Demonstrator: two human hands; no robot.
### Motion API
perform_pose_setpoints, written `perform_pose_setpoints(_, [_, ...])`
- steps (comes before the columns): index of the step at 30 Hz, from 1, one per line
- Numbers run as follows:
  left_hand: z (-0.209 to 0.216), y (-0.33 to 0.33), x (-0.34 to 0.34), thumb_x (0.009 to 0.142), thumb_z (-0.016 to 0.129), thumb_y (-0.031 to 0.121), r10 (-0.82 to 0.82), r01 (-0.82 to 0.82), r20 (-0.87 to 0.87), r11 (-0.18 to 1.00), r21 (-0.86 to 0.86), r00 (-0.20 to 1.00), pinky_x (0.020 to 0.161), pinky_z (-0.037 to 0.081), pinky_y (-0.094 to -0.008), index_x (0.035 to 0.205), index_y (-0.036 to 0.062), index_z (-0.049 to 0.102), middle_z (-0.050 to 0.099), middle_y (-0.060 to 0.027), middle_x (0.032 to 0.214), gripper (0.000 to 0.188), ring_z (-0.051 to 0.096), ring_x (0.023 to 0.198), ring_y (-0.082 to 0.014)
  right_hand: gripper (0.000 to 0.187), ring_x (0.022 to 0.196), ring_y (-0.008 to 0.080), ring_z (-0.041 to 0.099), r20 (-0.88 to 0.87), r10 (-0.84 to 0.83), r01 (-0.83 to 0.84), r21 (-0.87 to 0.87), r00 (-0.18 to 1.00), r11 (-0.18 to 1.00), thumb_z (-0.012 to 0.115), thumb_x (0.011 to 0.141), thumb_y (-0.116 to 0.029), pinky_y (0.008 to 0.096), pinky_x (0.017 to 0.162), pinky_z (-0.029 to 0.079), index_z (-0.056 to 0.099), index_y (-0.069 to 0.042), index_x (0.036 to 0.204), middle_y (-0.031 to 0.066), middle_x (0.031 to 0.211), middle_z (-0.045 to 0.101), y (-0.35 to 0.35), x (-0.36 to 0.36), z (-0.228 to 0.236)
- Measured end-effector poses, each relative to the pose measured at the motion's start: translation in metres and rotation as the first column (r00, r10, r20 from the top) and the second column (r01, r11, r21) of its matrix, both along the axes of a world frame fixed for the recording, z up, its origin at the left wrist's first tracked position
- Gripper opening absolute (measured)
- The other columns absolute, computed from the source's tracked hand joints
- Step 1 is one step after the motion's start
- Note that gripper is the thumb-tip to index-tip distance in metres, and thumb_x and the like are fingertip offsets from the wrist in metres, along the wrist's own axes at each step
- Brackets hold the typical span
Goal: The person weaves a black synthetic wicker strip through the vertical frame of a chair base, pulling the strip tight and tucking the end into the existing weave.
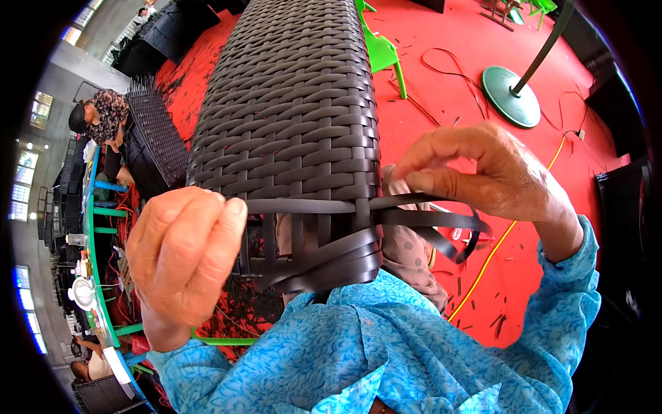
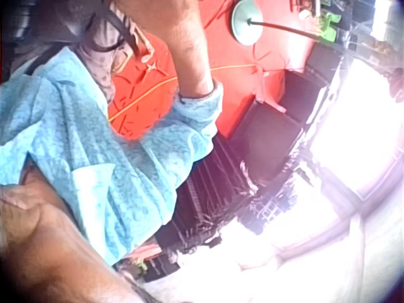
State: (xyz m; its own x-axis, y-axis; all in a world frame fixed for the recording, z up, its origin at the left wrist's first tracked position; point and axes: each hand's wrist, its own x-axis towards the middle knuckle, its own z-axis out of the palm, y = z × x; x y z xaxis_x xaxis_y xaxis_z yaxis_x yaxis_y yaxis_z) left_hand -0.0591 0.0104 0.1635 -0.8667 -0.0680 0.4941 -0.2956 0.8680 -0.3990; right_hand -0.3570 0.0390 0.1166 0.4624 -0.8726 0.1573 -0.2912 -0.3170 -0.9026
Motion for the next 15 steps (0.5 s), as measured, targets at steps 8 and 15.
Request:
perform_pose_setpoints(8, [-0.017, -0.002, 0.009, 0.063, 0.070, -0.005, 0.019, -0.017, -0.101, 1.000, 0.023, 0.995, 0.059, 0.053, -0.0349, 0.095, -0.0040, 0.062, 0.056, -0.0118, 0.089, 0.033, 0.059, 0.074, -0.0260, 0.014, 0.069, 0.0115, 0.060, -0.210, -0.020, -0.048, -0.313, 0.978, 0.948, 0.063, 0.085, -0.014, 0.0238, 0.058, 0.046, 0.065, -0.001, 0.091, 0.0068, 0.079, 0.063, -0.018, 0.033, 0.036])
perform_pose_setpoints(15, [-0.011, 0.001, 0.008, 0.067, 0.072, -0.001, -0.004, 0.001, -0.202, 1.000, -0.017, 0.979, 0.062, 0.053, -0.0359, 0.094, -0.0014, 0.061, 0.057, -0.0117, 0.091, 0.029, 0.059, 0.076, -0.0267, 0.023, 0.057, 0.0085, 0.054, -0.179, 0.170, -0.161, 0.063, 0.969, 0.985, 0.061, 0.088, -0.023, 0.0252, 0.051, 0.043, 0.065, 0.000, 0.090, 0.0028, 0.064, 0.059, -0.025, 0.065, 0.048])
